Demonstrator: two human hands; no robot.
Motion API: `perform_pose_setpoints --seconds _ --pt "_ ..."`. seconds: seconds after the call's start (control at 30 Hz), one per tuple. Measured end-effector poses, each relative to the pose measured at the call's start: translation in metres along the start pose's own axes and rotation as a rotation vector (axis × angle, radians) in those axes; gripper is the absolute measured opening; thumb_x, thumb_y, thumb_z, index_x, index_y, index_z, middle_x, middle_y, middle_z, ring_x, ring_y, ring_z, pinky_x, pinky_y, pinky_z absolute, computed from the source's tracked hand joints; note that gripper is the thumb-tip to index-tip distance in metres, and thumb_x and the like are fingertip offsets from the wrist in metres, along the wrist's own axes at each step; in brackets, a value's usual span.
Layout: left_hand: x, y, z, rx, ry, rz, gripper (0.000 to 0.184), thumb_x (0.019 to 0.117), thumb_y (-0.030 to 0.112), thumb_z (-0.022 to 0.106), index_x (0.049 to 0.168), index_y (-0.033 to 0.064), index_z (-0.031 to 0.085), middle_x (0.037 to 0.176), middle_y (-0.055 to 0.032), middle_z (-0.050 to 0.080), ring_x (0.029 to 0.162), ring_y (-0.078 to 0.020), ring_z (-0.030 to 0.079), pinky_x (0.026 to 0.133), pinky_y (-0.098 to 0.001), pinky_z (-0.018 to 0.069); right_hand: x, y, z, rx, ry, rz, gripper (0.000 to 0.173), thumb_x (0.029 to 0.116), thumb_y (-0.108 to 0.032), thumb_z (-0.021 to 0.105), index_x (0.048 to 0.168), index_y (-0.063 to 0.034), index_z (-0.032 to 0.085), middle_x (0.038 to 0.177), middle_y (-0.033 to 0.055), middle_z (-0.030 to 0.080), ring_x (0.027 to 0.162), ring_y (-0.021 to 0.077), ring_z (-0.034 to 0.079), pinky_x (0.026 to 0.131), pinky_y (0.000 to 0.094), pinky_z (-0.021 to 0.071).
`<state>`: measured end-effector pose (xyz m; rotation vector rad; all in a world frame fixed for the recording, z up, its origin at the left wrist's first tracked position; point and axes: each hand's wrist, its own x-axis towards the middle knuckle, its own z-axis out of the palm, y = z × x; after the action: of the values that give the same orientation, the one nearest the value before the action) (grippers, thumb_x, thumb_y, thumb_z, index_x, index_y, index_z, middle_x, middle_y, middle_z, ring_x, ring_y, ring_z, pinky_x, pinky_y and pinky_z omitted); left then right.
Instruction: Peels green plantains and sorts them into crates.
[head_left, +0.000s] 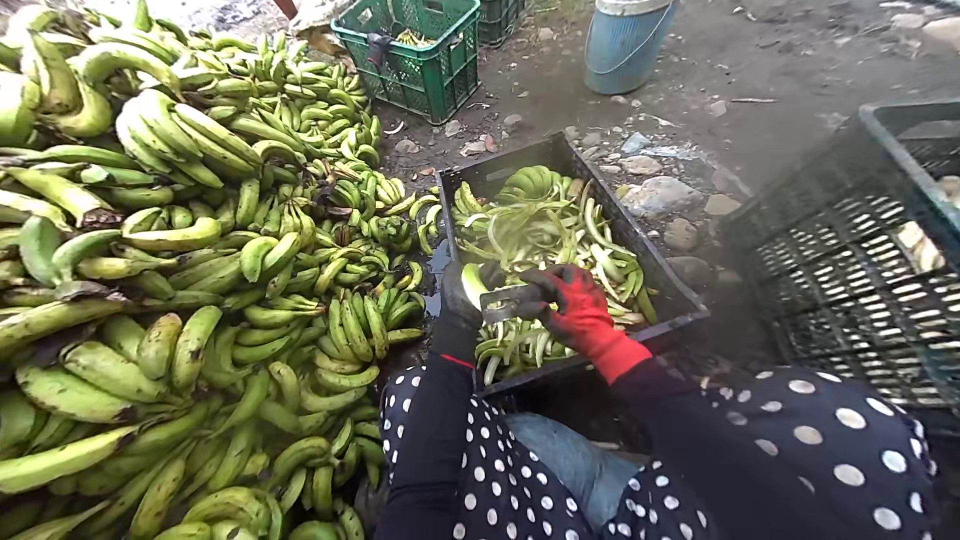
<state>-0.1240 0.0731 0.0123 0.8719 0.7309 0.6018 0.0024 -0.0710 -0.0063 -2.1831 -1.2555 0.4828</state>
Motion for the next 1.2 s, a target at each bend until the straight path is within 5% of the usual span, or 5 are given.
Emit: perform_pose_setpoints --seconds 0.3,0.53,0.7,0.97,1.2 --pt "-0.021 -0.009 0.036 0.610 -0.248 0.072 0.045 0.1102 0.031 0.029 0.146 0.0090 0.045 0.100 -0.0085 0.065 0.077 -0.0150 0.065 0.069 -0.0345 0.0589 0.014 0.014 -0.015 0.209 -0.131 0.404 0.039 0.1102 -0.029 0.042 0.136 -0.0067 0.061 0.126 0.0237 0.066 0.119 0.0403 0.062 0.103 0.0620 0.0440" --pt "0.005 -0.003 0.003 -0.032 -0.287 0.026 0.040 0.1082 0.046 0.031 0.110 0.0213 0.062 0.074 0.0032 0.060 0.060 -0.0071 0.056 0.054 -0.0245 0.0506 0.009 0.003 -0.034 0.073 0.014 0.262 0.045 0.0995 -0.032 0.065 0.142 -0.0201 0.059 0.136 0.0267 0.058 0.126 0.0490 0.054 0.095 0.0717 0.0440" --pt "-0.010 0.009 -0.001 0.077 -0.147 0.060 0.039 0.1086 0.046 0.032 0.119 0.0225 0.061 0.073 0.0049 0.057 0.056 -0.0044 0.053 0.053 -0.0211 0.0488 -0.003 -0.012 -0.030 0.004 -0.097 -0.024 0.055 0.0912 -0.064 0.058 0.136 -0.0324 0.066 0.138 0.0177 0.059 0.131 0.0449 0.049 0.097 0.0701 0.0405" --pt "-0.017 -0.011 0.022 0.371 -0.193 0.149 0.044 0.1101 0.036 0.029 0.137 0.0145 0.056 0.101 -0.0049 0.067 0.081 -0.0120 0.065 0.074 -0.0335 0.0575 0.015 0.016 -0.027 0.143 -0.015 0.493 0.038 0.1087 -0.033 0.047 0.138 -0.0133 0.060 0.128 0.0252 0.066 0.121 0.0461 0.061 0.100 0.0690 0.0435" --pt "-0.003 0.006 -0.008 0.320 -0.153 0.165 0.047 0.1089 0.046 0.027 0.135 0.0231 0.057 0.096 0.0003 0.067 0.076 -0.0095 0.062 0.067 -0.0301 0.0552 0.001 0.000 -0.042 0.152 -0.159 0.061 0.045 0.0931 -0.051 0.067 0.130 -0.0253 0.069 0.128 0.0163 0.064 0.120 0.0369 0.059 0.098 0.0647 0.0461"
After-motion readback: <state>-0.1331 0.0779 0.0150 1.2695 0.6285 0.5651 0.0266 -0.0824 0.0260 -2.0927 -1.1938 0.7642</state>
